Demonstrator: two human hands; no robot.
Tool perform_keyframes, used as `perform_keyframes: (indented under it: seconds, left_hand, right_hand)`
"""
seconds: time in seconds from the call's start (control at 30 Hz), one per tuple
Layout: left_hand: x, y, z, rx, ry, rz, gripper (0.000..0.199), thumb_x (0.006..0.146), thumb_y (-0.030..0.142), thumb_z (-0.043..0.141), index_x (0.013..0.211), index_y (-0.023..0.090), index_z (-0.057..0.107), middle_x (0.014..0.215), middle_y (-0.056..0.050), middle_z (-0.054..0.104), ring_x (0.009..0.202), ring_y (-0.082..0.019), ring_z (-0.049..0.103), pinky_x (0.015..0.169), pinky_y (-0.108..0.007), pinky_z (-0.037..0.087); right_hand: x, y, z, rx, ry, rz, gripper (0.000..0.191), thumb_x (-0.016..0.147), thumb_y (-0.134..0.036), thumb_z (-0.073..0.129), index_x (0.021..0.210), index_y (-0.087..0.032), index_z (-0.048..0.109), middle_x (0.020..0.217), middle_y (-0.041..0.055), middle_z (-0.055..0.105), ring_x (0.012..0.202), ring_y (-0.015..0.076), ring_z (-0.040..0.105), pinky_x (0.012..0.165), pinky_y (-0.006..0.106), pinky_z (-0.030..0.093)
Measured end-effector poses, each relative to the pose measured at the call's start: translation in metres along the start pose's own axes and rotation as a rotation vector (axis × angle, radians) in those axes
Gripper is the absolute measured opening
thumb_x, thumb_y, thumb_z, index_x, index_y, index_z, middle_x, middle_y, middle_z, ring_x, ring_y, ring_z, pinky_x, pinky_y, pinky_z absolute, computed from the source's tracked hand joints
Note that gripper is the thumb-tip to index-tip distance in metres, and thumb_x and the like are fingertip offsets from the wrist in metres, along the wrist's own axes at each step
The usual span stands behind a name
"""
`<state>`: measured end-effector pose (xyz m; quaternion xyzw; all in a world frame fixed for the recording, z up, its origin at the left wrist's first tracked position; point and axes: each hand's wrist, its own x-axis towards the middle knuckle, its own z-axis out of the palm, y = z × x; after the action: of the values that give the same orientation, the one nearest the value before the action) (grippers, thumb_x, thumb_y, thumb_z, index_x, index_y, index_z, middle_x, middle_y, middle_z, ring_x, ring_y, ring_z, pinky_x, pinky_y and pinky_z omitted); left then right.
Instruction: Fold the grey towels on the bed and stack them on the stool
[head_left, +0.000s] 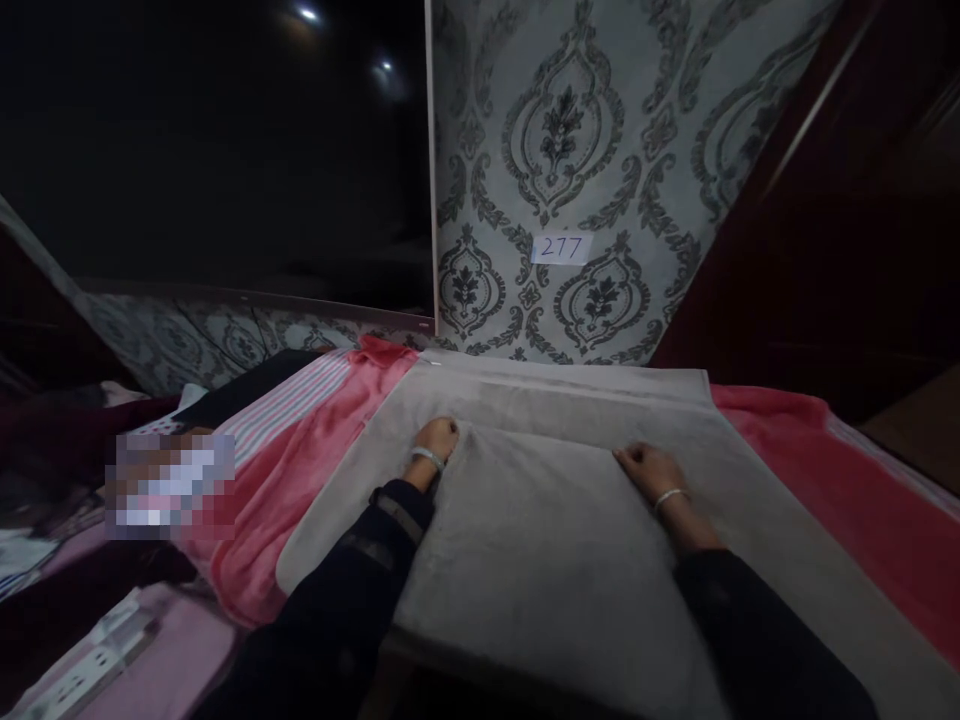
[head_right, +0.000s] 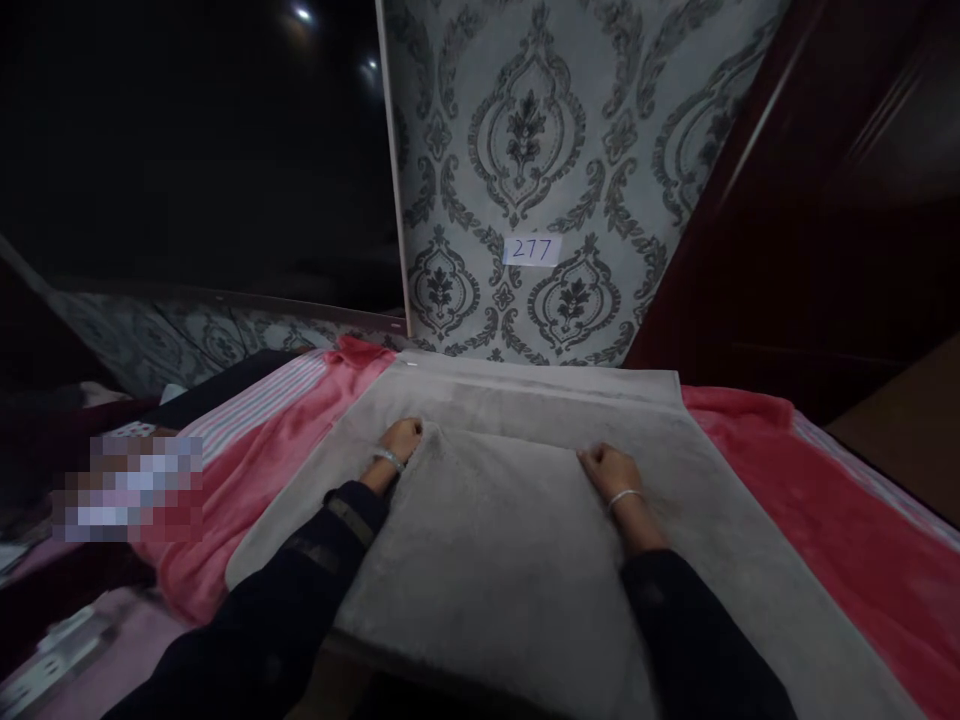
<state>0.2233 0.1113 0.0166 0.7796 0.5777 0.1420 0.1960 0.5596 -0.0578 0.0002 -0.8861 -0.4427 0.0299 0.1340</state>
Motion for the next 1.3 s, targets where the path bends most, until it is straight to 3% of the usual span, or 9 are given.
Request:
perform_keyframes:
  seconds: [0.13,0.37,0.57,0.8,0.93,1.07,1.3]
  left_hand:
    - [-0.003,-0.003,0.006,0.01,0.017,0.003,0.023,0.086,0.027,0.056,0.093,0.019,0.077,0.098,-0.009,0.076,0.092,-0.021,0.068,0.071,-0.026,0.043]
    - [-0.001,-0.005,0.009,0.02,0.046,0.018,0.023,0.084,0.023,0.056,0.092,0.019,0.077,0.098,-0.009,0.076,0.091,-0.021,0.068,0.07,-0.025,0.042]
    - [0.004,-0.012,0.01,-0.05,0.065,0.083,0.022,0.083,0.022,0.055,0.088,0.018,0.076,0.096,-0.006,0.075,0.089,-0.019,0.066,0.071,-0.024,0.043]
    - [0.011,-0.018,0.016,-0.237,0.116,0.113,0.019,0.076,0.02,0.058,0.081,0.017,0.076,0.08,-0.003,0.072,0.081,-0.018,0.062,0.069,-0.024,0.043]
    - [0.012,-0.019,0.018,-0.236,0.131,0.1,0.018,0.074,0.02,0.058,0.079,0.017,0.075,0.078,-0.002,0.071,0.08,-0.018,0.061,0.067,-0.023,0.042]
    - [0.012,-0.02,0.019,-0.248,0.141,0.102,0.018,0.074,0.021,0.057,0.079,0.016,0.074,0.075,-0.002,0.069,0.081,-0.018,0.06,0.067,-0.023,0.042]
    - [0.014,-0.02,0.02,-0.31,0.169,0.117,0.014,0.07,0.018,0.056,0.07,0.016,0.07,0.074,-0.002,0.068,0.08,-0.018,0.06,0.07,-0.023,0.043]
  right_hand:
    - [-0.002,0.011,0.009,-0.136,0.002,-0.128,0.03,0.092,-0.034,0.05,0.085,-0.019,0.075,0.088,0.0114,0.076,0.082,0.0242,0.07,0.065,0.029,0.044]
    - [-0.003,0.008,0.004,-0.269,-0.051,-0.141,0.032,0.09,-0.022,0.043,0.082,-0.018,0.074,0.089,0.013,0.075,0.08,0.0246,0.069,0.061,0.03,0.039]
    - [-0.003,0.008,0.003,-0.222,-0.009,-0.082,0.027,0.089,-0.026,0.047,0.085,-0.018,0.073,0.09,0.0132,0.075,0.079,0.0233,0.068,0.061,0.029,0.039]
    - [0.0,0.018,0.006,-0.106,0.017,-0.052,0.029,0.091,-0.027,0.046,0.091,-0.017,0.074,0.091,0.0126,0.075,0.081,0.0243,0.068,0.066,0.03,0.043]
    - [-0.002,0.009,0.002,-0.132,-0.055,-0.059,0.03,0.09,-0.038,0.054,0.095,-0.016,0.073,0.093,0.0128,0.075,0.086,0.026,0.069,0.067,0.03,0.043]
    - [-0.006,-0.004,-0.002,-0.2,-0.055,-0.063,0.027,0.087,-0.033,0.056,0.101,-0.016,0.072,0.099,0.0144,0.074,0.089,0.0271,0.069,0.066,0.031,0.043]
    - [-0.013,-0.015,-0.004,-0.248,0.028,-0.002,0.025,0.088,-0.027,0.05,0.095,-0.016,0.071,0.087,0.0166,0.073,0.079,0.0271,0.069,0.063,0.032,0.042]
